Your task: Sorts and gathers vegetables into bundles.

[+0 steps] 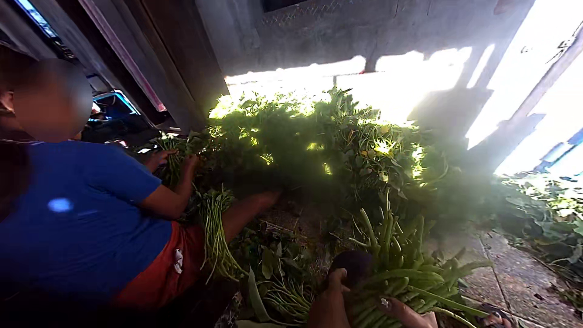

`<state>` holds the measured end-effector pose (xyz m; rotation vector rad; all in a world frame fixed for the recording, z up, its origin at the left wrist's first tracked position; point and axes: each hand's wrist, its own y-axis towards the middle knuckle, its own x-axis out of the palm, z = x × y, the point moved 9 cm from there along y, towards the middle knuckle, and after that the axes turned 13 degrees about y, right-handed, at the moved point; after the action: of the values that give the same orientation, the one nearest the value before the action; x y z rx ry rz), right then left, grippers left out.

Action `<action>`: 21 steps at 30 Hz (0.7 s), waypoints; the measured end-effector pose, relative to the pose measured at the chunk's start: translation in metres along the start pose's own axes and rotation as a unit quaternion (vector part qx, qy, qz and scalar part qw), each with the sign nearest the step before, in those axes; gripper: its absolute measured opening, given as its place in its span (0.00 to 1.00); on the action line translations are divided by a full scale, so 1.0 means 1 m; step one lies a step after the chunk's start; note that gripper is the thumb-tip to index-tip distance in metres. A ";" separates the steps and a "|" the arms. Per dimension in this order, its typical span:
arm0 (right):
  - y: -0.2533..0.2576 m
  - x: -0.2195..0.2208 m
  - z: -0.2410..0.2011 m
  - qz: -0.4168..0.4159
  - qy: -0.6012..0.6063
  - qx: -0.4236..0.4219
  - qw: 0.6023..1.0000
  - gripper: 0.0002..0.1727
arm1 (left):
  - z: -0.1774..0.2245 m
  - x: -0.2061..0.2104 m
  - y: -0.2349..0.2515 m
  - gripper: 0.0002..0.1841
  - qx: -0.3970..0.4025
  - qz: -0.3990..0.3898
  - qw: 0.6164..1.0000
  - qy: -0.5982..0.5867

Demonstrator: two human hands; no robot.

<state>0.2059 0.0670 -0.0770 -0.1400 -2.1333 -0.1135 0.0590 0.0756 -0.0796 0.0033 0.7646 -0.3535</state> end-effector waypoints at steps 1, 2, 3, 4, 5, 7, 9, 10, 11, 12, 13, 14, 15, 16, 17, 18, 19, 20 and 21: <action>-0.002 0.003 0.001 -0.013 -0.001 0.000 1.000 0.22 | -0.001 0.000 0.001 0.63 -0.002 -0.024 1.000 -0.003; -0.003 0.007 0.001 -0.030 0.000 -0.001 1.000 0.22 | 0.000 -0.001 0.001 0.59 0.002 -0.042 0.999 0.009; -0.005 0.010 0.001 -0.045 0.004 0.000 0.999 0.22 | 0.002 -0.002 0.002 0.54 0.011 -0.056 0.998 0.035; -0.007 0.012 0.001 -0.060 0.013 0.003 0.998 0.21 | 0.006 -0.003 0.003 0.50 0.017 -0.070 0.994 0.080; -0.009 0.014 0.001 -0.073 0.019 0.008 0.997 0.21 | 0.010 -0.005 0.004 0.49 0.019 -0.085 0.987 0.137; -0.013 0.016 0.001 -0.090 0.024 0.017 0.996 0.20 | 0.017 -0.008 0.008 0.51 0.050 -0.083 0.966 0.238; -0.015 0.014 0.001 -0.086 0.024 0.014 0.996 0.20 | 0.016 -0.007 0.011 0.51 0.105 -0.053 0.967 0.226; -0.016 0.015 0.002 -0.085 0.020 0.013 0.996 0.20 | 0.012 -0.004 0.011 0.50 0.120 -0.049 0.976 0.177; -0.017 0.017 0.003 -0.090 0.008 0.015 0.996 0.20 | 0.006 -0.002 0.010 0.50 0.127 -0.045 0.983 0.121; -0.018 0.022 0.005 -0.093 -0.009 0.017 0.995 0.20 | 0.000 -0.002 0.008 0.51 0.125 -0.051 0.989 0.064; -0.019 0.027 0.006 -0.084 -0.030 0.012 0.996 0.20 | -0.004 -0.004 0.006 0.51 0.122 -0.058 0.991 0.019; -0.020 0.032 0.006 -0.059 -0.054 0.004 0.997 0.20 | -0.007 -0.007 0.003 0.51 0.119 -0.061 0.991 -0.018; -0.020 0.037 0.005 -0.039 -0.079 -0.004 0.996 0.22 | -0.007 -0.011 0.000 0.50 0.114 -0.053 0.991 -0.044; -0.019 0.044 0.005 -0.030 -0.099 -0.008 0.995 0.25 | -0.009 -0.016 -0.004 0.49 0.106 -0.034 0.993 -0.049; -0.018 0.051 0.006 -0.028 -0.111 -0.009 0.993 0.27 | -0.011 -0.022 -0.007 0.48 0.094 -0.005 0.995 -0.038; -0.018 0.056 0.008 -0.030 -0.114 -0.008 0.993 0.28 | -0.013 -0.028 -0.013 0.46 0.077 0.029 0.996 -0.019; -0.018 0.061 0.010 -0.034 -0.118 -0.004 0.992 0.29 | -0.013 -0.035 -0.019 0.45 0.060 0.062 0.996 0.005; -0.018 0.066 0.012 -0.040 -0.126 -0.001 0.991 0.30 | -0.012 -0.041 -0.025 0.44 0.049 0.091 0.994 0.025; -0.019 0.070 0.013 -0.051 -0.132 -0.001 0.990 0.30 | -0.010 -0.046 -0.031 0.44 0.049 0.114 0.992 0.031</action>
<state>0.1553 0.0543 -0.0253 -0.0494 -2.4053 -0.1648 0.0121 0.0620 -0.0519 0.1942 0.7993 -0.1733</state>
